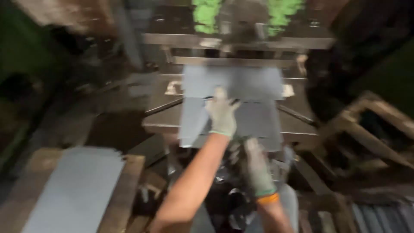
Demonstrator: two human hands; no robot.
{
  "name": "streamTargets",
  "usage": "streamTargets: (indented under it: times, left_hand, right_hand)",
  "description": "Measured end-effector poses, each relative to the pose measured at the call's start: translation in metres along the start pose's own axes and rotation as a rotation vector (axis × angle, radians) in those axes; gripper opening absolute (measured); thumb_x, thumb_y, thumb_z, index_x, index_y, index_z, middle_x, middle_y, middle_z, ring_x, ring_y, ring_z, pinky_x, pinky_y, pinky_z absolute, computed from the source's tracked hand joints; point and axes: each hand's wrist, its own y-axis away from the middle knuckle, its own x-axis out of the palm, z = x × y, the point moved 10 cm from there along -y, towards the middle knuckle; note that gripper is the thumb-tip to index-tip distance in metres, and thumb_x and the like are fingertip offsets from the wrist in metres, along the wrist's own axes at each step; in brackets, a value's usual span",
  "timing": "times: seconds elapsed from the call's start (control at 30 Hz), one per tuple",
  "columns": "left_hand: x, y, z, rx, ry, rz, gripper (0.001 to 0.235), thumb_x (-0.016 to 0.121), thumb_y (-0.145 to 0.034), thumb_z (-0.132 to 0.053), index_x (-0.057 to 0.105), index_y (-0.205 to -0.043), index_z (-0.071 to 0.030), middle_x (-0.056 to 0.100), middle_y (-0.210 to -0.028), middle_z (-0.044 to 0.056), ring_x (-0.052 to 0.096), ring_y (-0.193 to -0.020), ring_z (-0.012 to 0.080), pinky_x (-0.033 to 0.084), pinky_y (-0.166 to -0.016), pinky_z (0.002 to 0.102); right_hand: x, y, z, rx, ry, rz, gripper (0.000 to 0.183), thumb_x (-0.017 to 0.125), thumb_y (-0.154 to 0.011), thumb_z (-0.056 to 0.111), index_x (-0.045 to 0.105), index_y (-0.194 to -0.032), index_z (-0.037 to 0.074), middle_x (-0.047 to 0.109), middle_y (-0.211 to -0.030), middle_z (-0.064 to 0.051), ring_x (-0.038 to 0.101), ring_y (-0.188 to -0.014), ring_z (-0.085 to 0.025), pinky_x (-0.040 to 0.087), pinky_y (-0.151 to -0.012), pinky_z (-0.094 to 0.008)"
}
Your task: The recorder is using a hydraulic press or similar machinery to process metal sheets.
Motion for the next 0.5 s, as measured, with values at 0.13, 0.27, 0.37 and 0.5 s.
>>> streamTargets:
  times: [0.13,0.27,0.37,0.5]
  left_hand:
    - [0.003,0.057,-0.073,-0.043,-0.183,0.107,0.051,0.06,-0.103,-0.037,0.049,-0.141,-0.003,0.058,-0.143,0.012,0.069,-0.105,0.0242,0.061,-0.082,0.042]
    - [-0.06,0.14,-0.21,0.118,-0.858,0.049,0.038,0.064,-0.102,-0.037,0.068,-0.107,0.0,0.075,-0.093,0.017,0.075,-0.075,0.0253,0.06,-0.071,0.04]
    - [-0.126,0.201,-0.333,0.591,-1.837,-0.288,0.054,0.067,-0.093,-0.051,0.077,-0.075,-0.001,0.069,-0.105,0.022,0.067,-0.094,0.0333,0.052,-0.083,0.044]
    - [-0.261,0.254,-0.366,0.539,-2.479,-0.496,0.086,0.065,-0.082,-0.058,0.053,-0.142,0.002,0.044,-0.147,0.034,0.043,-0.134,0.0529,0.033,-0.111,0.062]
  right_hand:
    - [0.043,-0.033,0.08,-0.071,-0.038,-0.042,0.051,0.054,-0.111,0.04,0.058,-0.143,0.001,0.059,-0.134,-0.014,0.059,-0.111,-0.023,0.05,-0.096,-0.037]
    - [0.07,-0.068,0.105,-0.077,-0.178,0.107,0.041,0.06,-0.11,0.041,0.058,-0.126,0.004,0.068,-0.124,-0.014,0.068,-0.105,-0.027,0.061,-0.092,-0.039]
    - [0.063,-0.094,0.089,-0.012,-0.341,0.188,0.039,0.059,-0.118,0.037,0.057,-0.125,-0.001,0.066,-0.116,-0.021,0.07,-0.105,-0.031,0.062,-0.093,-0.04]
    - [0.067,-0.097,0.099,-0.121,-0.337,0.262,0.023,0.055,-0.118,0.021,0.05,-0.119,-0.002,0.065,-0.118,-0.025,0.07,-0.111,-0.034,0.062,-0.094,-0.042]
